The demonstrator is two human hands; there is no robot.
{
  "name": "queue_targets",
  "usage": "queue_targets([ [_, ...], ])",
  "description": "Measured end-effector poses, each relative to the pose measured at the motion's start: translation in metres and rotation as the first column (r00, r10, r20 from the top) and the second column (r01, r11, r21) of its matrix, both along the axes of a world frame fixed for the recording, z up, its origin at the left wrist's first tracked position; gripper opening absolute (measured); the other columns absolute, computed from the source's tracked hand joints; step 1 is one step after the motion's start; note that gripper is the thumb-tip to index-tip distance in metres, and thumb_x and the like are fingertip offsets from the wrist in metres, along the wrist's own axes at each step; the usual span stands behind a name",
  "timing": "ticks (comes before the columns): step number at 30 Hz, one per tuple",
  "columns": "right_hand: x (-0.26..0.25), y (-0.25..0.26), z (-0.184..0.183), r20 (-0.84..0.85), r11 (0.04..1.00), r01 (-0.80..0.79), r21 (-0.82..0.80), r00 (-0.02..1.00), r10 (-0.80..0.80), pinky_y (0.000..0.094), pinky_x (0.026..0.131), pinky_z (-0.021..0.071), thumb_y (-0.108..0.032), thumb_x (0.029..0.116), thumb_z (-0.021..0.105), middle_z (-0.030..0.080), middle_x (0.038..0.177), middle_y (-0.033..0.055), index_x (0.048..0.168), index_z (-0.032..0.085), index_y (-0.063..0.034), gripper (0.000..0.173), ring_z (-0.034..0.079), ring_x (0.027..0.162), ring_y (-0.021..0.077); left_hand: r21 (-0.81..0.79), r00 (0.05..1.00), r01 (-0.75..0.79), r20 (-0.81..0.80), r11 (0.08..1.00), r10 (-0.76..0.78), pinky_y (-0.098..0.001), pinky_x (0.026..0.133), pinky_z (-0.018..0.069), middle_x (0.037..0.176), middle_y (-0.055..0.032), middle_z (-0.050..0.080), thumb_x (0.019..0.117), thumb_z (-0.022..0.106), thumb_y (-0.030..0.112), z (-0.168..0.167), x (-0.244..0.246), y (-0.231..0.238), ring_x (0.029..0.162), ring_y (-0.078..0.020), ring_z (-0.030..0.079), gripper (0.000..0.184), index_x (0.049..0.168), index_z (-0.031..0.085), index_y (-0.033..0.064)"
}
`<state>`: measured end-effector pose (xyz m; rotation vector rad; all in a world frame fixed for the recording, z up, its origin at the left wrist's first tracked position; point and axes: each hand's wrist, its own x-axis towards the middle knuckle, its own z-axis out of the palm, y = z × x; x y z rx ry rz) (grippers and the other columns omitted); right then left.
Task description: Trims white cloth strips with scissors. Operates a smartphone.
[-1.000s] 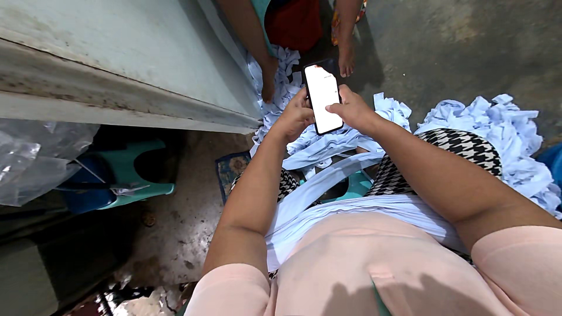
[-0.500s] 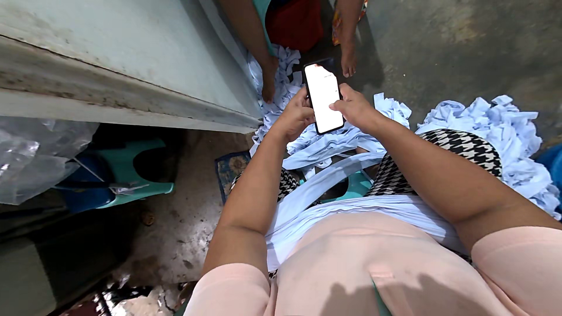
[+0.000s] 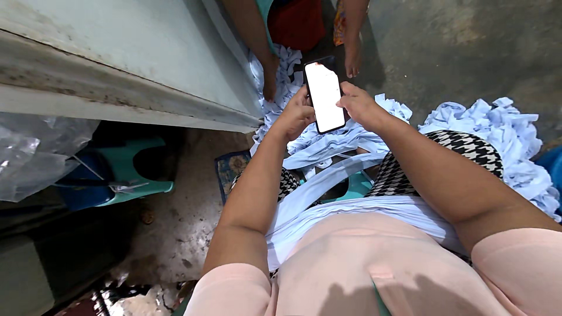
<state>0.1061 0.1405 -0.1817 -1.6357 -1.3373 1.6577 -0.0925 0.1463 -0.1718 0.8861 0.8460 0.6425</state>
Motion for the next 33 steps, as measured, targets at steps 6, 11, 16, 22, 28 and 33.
queue_targets([
  [6, 0.005, 0.003, 0.003, -0.096, 0.998, 0.013, -0.055, 0.995, -0.018, 0.0446, 0.079, 0.0580, -0.008, 0.0988, 0.042, 0.064, 0.122, 0.0162, 0.141, 0.053, -0.0083, 0.043, 0.068, 0.098, 0.0242, 0.017, 1.000, -0.011, -0.010, 1.000, 0.011, -0.0386, 0.088, 0.0582, 0.122, -0.0121, 0.064, 0.0839, 0.045, -0.013, -0.001, 0.000, 0.001, 0.101, -0.0188, 0.068, 0.064, 0.144, 0.034, 0.0065],
  [11, 0.008, 0.003, 0.007, -0.122, 0.998, 0.010, -0.058, 0.992, -0.017, 0.0410, 0.077, 0.0581, -0.006, 0.0981, 0.042, 0.065, 0.121, 0.0146, 0.142, 0.053, -0.0089, 0.045, 0.068, 0.096, 0.0214, 0.013, 1.000, -0.013, -0.001, 1.000, 0.013, -0.0383, 0.088, 0.0582, 0.123, -0.0115, 0.063, 0.0833, 0.045, -0.013, -0.001, 0.000, 0.001, 0.102, -0.0185, 0.068, 0.066, 0.145, 0.033, 0.0068],
  [16, 0.005, 0.002, 0.006, -0.122, 0.999, 0.015, -0.049, 0.992, -0.021, 0.0422, 0.079, 0.0576, -0.008, 0.0986, 0.044, 0.066, 0.117, 0.0146, 0.138, 0.055, -0.0080, 0.041, 0.068, 0.095, 0.0217, 0.011, 1.000, -0.006, 0.003, 1.000, 0.006, -0.0385, 0.089, 0.0580, 0.126, -0.0127, 0.062, 0.0832, 0.045, -0.014, -0.001, -0.001, 0.001, 0.103, -0.0193, 0.068, 0.067, 0.146, 0.032, 0.0066],
  [22, -0.002, -0.003, -0.006, -0.073, 0.997, -0.062, 0.039, 0.995, 0.065, 0.0468, 0.097, 0.0565, -0.015, 0.0898, 0.077, 0.062, 0.127, 0.0212, 0.146, 0.037, -0.0010, 0.071, 0.068, 0.111, 0.0273, -0.007, 1.000, -0.005, 0.005, 1.000, 0.005, -0.0382, 0.090, 0.0574, 0.127, -0.0130, 0.062, 0.0837, 0.045, -0.015, -0.001, 0.000, 0.000, 0.103, -0.0193, 0.067, 0.070, 0.148, 0.030, 0.0068],
  [28, -0.002, -0.005, -0.013, -0.010, 0.992, -0.085, 0.092, 0.996, 0.086, 0.0491, 0.097, 0.0562, -0.018, 0.0816, 0.085, 0.062, 0.126, 0.0224, 0.147, 0.035, -0.0012, 0.084, 0.067, 0.112, 0.0294, -0.005, 1.000, -0.006, -0.002, 1.000, 0.006, -0.0378, 0.090, 0.0573, 0.125, -0.0129, 0.063, 0.0827, 0.045, -0.016, -0.003, 0.001, 0.000, 0.103, -0.0192, 0.067, 0.069, 0.147, 0.032, 0.0067],
  [33, -0.001, -0.003, -0.009, -0.043, 0.994, -0.091, 0.053, 0.995, 0.093, 0.0475, 0.094, 0.0575, -0.009, 0.0864, 0.077, 0.064, 0.125, 0.0207, 0.146, 0.036, -0.0017, 0.073, 0.069, 0.109, 0.0281, -0.007, 1.000, -0.013, -0.008, 1.000, 0.013, -0.0384, 0.090, 0.0576, 0.126, -0.0128, 0.063, 0.0830, 0.044, -0.015, -0.002, 0.001, 0.000, 0.103, -0.0194, 0.068, 0.069, 0.147, 0.031, 0.0063],
])
